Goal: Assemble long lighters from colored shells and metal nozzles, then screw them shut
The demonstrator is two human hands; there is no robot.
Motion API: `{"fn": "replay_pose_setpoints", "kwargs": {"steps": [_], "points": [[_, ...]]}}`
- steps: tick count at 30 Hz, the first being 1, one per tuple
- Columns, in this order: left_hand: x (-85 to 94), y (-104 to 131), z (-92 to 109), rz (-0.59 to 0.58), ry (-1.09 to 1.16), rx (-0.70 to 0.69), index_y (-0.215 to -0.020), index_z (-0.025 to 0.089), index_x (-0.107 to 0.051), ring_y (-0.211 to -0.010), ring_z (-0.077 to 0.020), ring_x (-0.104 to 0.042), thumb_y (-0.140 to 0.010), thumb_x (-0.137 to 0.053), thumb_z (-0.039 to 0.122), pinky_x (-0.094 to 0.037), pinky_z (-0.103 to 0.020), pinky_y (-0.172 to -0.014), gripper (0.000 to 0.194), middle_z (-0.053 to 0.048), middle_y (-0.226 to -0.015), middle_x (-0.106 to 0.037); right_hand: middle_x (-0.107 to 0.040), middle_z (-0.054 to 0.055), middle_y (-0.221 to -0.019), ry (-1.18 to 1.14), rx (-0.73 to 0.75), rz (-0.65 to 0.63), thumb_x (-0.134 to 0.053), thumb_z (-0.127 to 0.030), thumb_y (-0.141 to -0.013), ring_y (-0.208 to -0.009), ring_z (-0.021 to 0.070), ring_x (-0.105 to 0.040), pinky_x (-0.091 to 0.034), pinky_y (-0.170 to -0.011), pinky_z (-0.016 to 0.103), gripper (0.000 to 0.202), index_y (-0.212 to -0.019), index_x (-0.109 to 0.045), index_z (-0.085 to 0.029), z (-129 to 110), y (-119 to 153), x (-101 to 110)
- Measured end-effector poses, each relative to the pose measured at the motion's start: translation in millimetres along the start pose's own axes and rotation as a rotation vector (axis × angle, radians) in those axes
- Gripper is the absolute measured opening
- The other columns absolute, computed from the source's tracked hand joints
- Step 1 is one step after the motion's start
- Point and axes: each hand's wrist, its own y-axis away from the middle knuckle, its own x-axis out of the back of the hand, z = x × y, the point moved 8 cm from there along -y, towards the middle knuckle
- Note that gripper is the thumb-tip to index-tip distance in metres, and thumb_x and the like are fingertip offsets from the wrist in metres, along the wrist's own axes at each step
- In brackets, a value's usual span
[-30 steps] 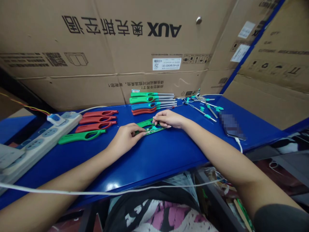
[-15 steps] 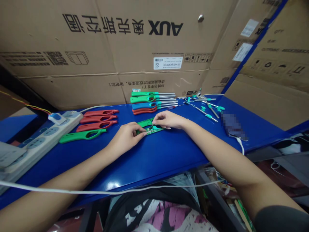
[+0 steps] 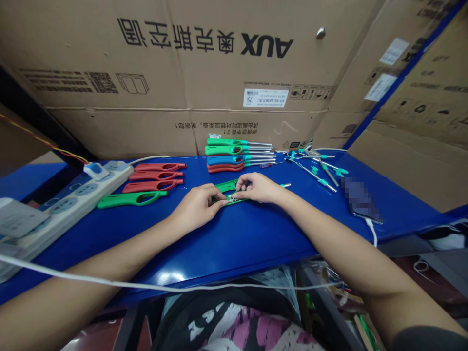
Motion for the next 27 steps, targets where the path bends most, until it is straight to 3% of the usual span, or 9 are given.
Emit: {"fn": "replay_pose_setpoints", "kwargs": {"steps": [13,20,24,27], "points": [[-3.5,-3.5,-8.7,-0.047,0.084,0.042,-0.086,0.02,-0.077,-0.06,-0.0144,-0.053,-0.085,-0.066,0.04,-0.039,-0.027,-0.058,0.023,-0.003,-0.079,-0.068,-0.054,-0.005,-0.069,0.073,-0.003,0.027,-0.085,-0.03,-0.064,-0.055,0.0058,-0.041,-0.034,-0.053,0.021,0.03,-0.08,-0.063,-0.015,-2.6,2.0,2.7],[-1.3,-1.6,-7.1,0.021,0.047,0.073,-0.083,0.019,-0.077,-0.056,-0.0128,-0.051,-0.08,-0.071,0.033,-0.04,-0.026,-0.056,0.016,-0.002,-0.076,-0.067,-0.053,-0.005,-0.066,0.026,-0.018,-0.005,-0.085,-0.035,-0.065,-0.048,0.0046,-0.042,-0.032,-0.046,0.019,0.035,-0.08,-0.06,-0.016,-2.3,2.3,-0.6],[-0.7,-1.0,-6.2,0.028,0.031,0.074,-0.083,0.019,-0.078,-0.054,-0.0118,-0.05,-0.08,-0.072,0.03,-0.041,-0.025,-0.057,0.013,0.0,-0.071,-0.065,-0.058,-0.003,-0.072,0.017,-0.011,-0.041,-0.072,-0.043,-0.08,-0.043,0.0046,-0.044,-0.031,-0.042,0.02,0.029,-0.085,-0.061,-0.016,-5.9,5.3,3.0],[0.7,-0.5,-3.5,0.033,0.016,0.033,-0.085,0.019,-0.078,-0.053,-0.0106,-0.05,-0.082,-0.07,0.029,-0.041,-0.024,-0.056,0.013,0.0,-0.072,-0.065,-0.06,-0.001,-0.077,0.069,0.087,-0.068,-0.066,-0.038,-0.084,-0.049,0.0054,-0.046,-0.034,-0.046,0.021,0.024,-0.089,-0.064,-0.015,-14.8,9.8,13.3]]}}
